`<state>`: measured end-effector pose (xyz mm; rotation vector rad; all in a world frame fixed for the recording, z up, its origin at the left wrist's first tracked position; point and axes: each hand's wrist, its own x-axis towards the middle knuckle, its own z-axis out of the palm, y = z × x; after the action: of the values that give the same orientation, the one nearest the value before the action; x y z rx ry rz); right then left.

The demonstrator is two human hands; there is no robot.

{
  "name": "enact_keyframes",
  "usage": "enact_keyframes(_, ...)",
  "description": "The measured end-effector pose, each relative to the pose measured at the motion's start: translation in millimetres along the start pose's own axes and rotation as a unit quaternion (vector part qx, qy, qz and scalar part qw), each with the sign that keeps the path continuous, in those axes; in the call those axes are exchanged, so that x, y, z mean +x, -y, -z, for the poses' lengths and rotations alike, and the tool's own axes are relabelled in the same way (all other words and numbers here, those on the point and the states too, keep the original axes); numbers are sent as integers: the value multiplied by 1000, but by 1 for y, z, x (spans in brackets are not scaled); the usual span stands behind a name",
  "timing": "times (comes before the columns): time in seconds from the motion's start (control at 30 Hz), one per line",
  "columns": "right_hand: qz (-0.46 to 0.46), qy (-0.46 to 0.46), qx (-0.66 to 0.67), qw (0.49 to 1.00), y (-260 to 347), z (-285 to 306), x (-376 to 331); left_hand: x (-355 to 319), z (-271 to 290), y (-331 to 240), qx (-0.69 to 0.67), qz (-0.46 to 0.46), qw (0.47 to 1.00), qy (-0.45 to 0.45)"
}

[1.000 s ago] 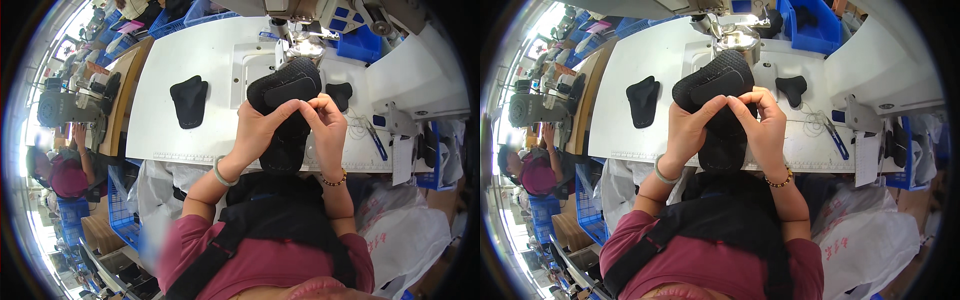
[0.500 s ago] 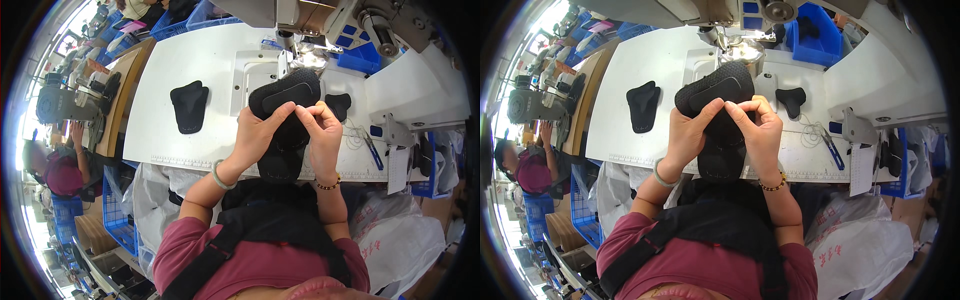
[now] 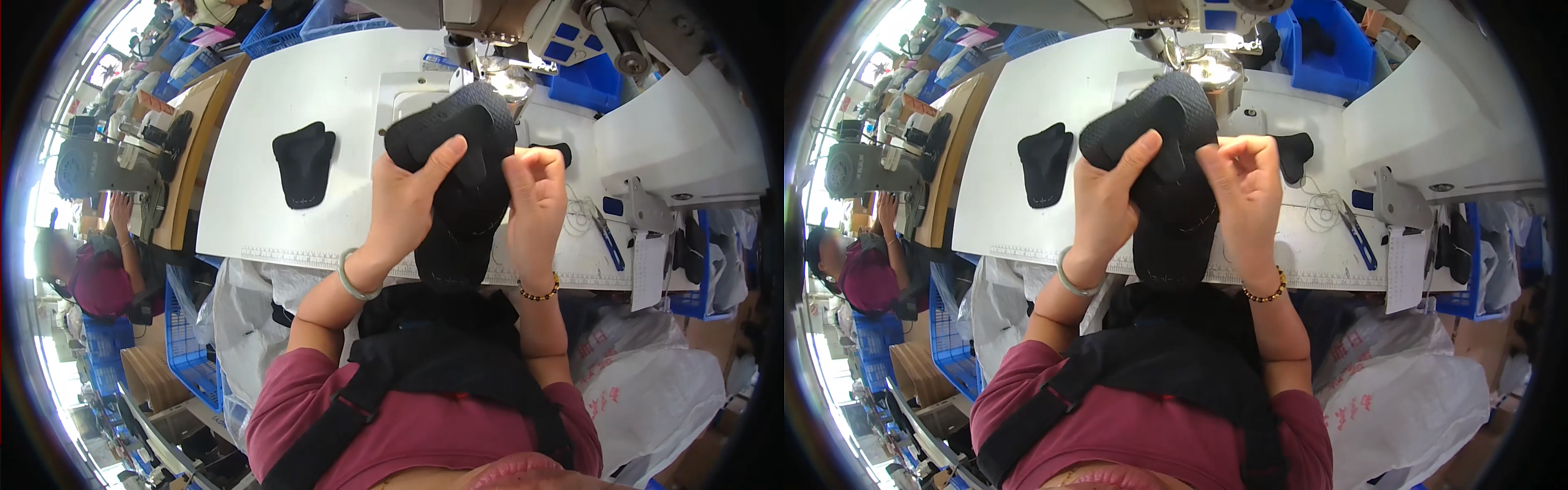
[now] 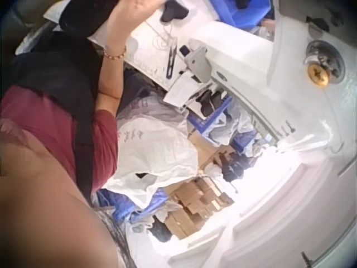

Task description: The person is using an industrial sewing machine to stitch together black and mesh components of a shoe upper.

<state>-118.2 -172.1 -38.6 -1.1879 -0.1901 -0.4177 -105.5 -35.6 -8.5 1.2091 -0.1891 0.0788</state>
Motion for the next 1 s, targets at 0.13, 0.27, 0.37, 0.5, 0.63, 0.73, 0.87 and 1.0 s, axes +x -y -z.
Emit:
enact_keyframes(0.13,93,1,-95,991,0,11,2,3,-1,-10,-80,26,996,-10)
enact_keyframes(0.27,400,110,-465,782,2,43,26,2,2,-12,-108,34,994,-5)
enact_keyframes(0.37,439,135,-437,773,-4,42,34,1,-1,-14,-117,34,993,0)
enact_keyframes(0.5,594,158,-458,642,1,37,45,1,-3,-18,-108,39,993,6)
enact_keyframes(0.63,618,177,-474,602,8,34,49,3,-2,-19,-117,42,992,3)
enact_keyframes(0.73,583,200,-474,629,18,22,47,2,2,-20,-128,86,987,-43)
enact_keyframes(0.87,520,208,-480,676,20,7,56,13,4,-16,-151,66,985,-59)
enact_keyframes(1.0,494,162,-485,703,18,2,70,44,2,-14,-117,41,992,-31)
